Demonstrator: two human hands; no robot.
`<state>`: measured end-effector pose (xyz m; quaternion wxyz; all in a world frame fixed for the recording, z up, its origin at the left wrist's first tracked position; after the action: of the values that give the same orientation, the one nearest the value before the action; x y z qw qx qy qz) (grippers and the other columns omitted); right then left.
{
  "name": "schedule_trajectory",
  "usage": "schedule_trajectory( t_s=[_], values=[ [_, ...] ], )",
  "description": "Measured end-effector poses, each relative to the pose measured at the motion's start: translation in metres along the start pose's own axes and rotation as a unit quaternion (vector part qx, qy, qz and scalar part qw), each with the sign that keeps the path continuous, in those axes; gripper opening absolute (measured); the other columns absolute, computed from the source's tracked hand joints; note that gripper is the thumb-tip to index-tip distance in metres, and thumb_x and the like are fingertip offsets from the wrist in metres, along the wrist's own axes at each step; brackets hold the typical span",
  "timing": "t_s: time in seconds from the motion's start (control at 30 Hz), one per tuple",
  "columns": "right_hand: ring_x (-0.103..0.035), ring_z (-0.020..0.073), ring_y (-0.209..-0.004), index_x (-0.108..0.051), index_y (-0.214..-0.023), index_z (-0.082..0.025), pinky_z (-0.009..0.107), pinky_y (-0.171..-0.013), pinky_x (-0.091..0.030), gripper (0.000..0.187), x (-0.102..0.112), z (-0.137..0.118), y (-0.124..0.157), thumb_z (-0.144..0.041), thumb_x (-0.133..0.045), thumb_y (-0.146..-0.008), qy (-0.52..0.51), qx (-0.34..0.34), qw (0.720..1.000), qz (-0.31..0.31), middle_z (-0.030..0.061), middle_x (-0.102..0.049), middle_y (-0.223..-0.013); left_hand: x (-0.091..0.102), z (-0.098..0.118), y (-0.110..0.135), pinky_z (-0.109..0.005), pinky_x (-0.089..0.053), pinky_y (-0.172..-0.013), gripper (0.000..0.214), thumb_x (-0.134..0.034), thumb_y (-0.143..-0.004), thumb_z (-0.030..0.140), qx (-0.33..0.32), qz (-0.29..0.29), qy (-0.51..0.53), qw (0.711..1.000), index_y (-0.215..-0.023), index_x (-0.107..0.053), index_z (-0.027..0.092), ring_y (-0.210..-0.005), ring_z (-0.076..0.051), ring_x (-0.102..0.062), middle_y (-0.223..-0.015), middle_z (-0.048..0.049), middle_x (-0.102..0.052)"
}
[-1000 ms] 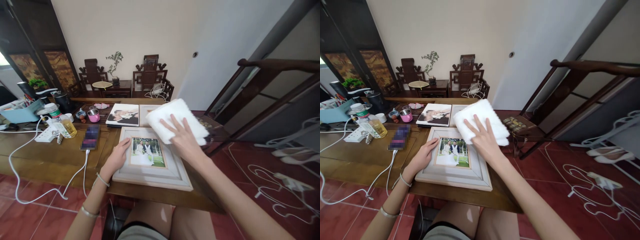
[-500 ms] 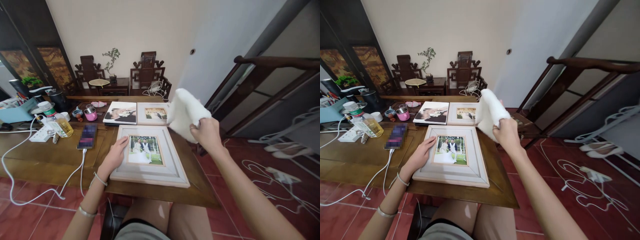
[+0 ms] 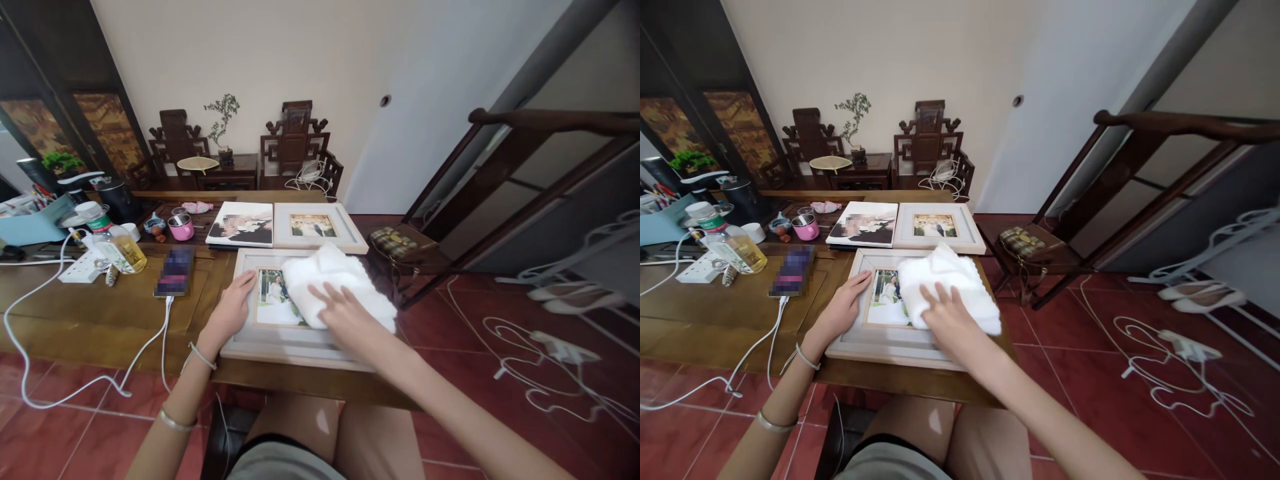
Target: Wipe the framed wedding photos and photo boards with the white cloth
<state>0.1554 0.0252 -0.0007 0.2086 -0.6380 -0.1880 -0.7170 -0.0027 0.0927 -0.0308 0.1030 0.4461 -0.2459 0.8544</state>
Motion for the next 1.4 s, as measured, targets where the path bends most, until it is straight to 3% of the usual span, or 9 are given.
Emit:
schedule_trajectory(
  t_s=[0.13,0.23,0.43,0.63,0.8,1.0,1.17,1.27,1.4],
  values=[
    [-0.049,0.0418,-0.123,-0.074,-0.083,-0.015,0.056,-0.094,-0.046,0.035,0.011,-0.044,0.051,-0.001,-0.053,-0.060,-0.063,0.035,0.997,-0.009,0.0175,-0.049,-0.139,-0.002,0.001,0.000,-0.046,-0.030,-0.114,0.062,-0.032,-0.078,-0.005,0.001,-0.006,-0.001,1.000,-0.134,-0.050,0.014,-0.136,-0.022,-0.037,-0.144,-0.0120,-0.045],
    [-0.043,0.0396,-0.129,-0.074,-0.082,-0.016,0.057,-0.102,-0.039,0.034,0.009,-0.048,0.059,-0.003,-0.052,-0.058,-0.115,0.023,0.993,0.012,0.0148,-0.047,-0.142,-0.003,0.003,0.000,-0.047,-0.029,-0.114,0.065,-0.031,-0.075,-0.006,-0.001,-0.019,-0.005,1.000,-0.134,-0.049,0.013,-0.137,-0.022,-0.036,-0.145,-0.0126,-0.043],
    [-0.029,0.0406,-0.137,-0.068,-0.085,-0.011,0.066,-0.108,-0.015,0.023,0.004,0.027,-0.005,-0.010,-0.050,-0.071,-0.110,-0.078,0.985,0.111,0.0226,-0.050,-0.137,-0.002,0.006,0.001,-0.047,-0.029,-0.114,0.066,-0.030,-0.075,-0.007,-0.008,-0.051,-0.007,0.999,-0.136,-0.046,0.010,-0.137,-0.023,-0.034,-0.147,-0.0137,-0.040],
    [-0.062,0.0324,-0.101,-0.059,-0.085,-0.015,0.050,-0.092,-0.042,0.025,-0.001,0.107,-0.039,-0.027,-0.038,-0.088,-0.240,-0.237,0.929,0.154,0.0170,-0.070,-0.092,-0.001,0.003,0.001,-0.046,-0.028,-0.115,0.064,-0.032,-0.076,-0.006,0.005,-0.037,0.005,0.999,-0.136,-0.048,0.012,-0.137,-0.022,-0.035,-0.146,-0.0120,-0.042],
    [-0.040,0.0327,-0.133,-0.061,-0.074,-0.013,0.056,-0.112,-0.014,0.018,0.004,0.024,0.007,-0.006,-0.045,-0.069,-0.139,-0.058,0.983,0.104,0.0248,-0.066,-0.109,-0.002,0.004,0.001,-0.047,-0.029,-0.114,0.066,-0.031,-0.075,-0.007,0.010,-0.032,-0.005,0.999,-0.136,-0.047,0.011,-0.137,-0.023,-0.036,-0.146,-0.0127,-0.042],
    [-0.029,0.0285,-0.140,-0.064,-0.069,-0.016,0.055,-0.115,-0.014,0.024,0.009,-0.045,0.070,-0.004,-0.046,-0.059,-0.159,0.013,0.986,0.052,0.0173,-0.051,-0.138,-0.002,0.005,0.001,-0.048,-0.029,-0.114,0.067,-0.031,-0.073,-0.007,0.011,-0.043,-0.018,0.999,-0.137,-0.046,0.009,-0.137,-0.023,-0.035,-0.146,-0.0136,-0.041],
    [-0.023,0.0338,-0.141,-0.068,-0.080,-0.011,0.062,-0.112,-0.012,0.021,0.002,0.007,0.023,-0.011,-0.049,-0.073,-0.108,-0.044,0.990,0.077,0.0226,-0.046,-0.141,-0.002,0.006,-0.001,-0.048,-0.029,-0.114,0.069,-0.030,-0.072,-0.008,-0.004,-0.055,-0.017,0.998,-0.136,-0.047,0.009,-0.137,-0.023,-0.035,-0.147,-0.0130,-0.040],
    [-0.021,0.0369,-0.141,-0.068,-0.091,-0.005,0.067,-0.108,-0.017,0.027,-0.004,0.053,-0.020,-0.013,-0.044,-0.080,-0.074,-0.086,0.991,0.073,0.0262,-0.060,-0.123,-0.001,0.008,-0.001,-0.046,-0.029,-0.114,0.068,-0.030,-0.072,-0.008,-0.010,-0.061,-0.017,0.998,-0.136,-0.047,0.009,-0.137,-0.023,-0.035,-0.146,-0.0127,-0.040],
    [-0.021,0.0394,-0.140,-0.068,-0.102,-0.005,0.066,-0.108,-0.018,0.039,-0.005,0.056,-0.047,-0.002,-0.044,-0.072,-0.052,-0.056,0.996,0.052,0.0203,-0.044,-0.143,0.000,0.007,0.000,-0.046,-0.030,-0.114,0.064,-0.030,-0.076,-0.006,-0.001,-0.046,-0.019,0.999,-0.135,-0.048,0.010,-0.137,-0.022,-0.036,-0.145,-0.0128,-0.042]
  ],
)
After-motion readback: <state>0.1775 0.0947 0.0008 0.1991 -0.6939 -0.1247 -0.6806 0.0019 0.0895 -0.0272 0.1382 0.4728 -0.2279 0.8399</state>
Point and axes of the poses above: each hand's wrist, its own y-axis away from the middle knuckle, its own x-axis out of the back of the hand, z = x × y, the point moved 10 cm from there along -y, towards the middle knuckle
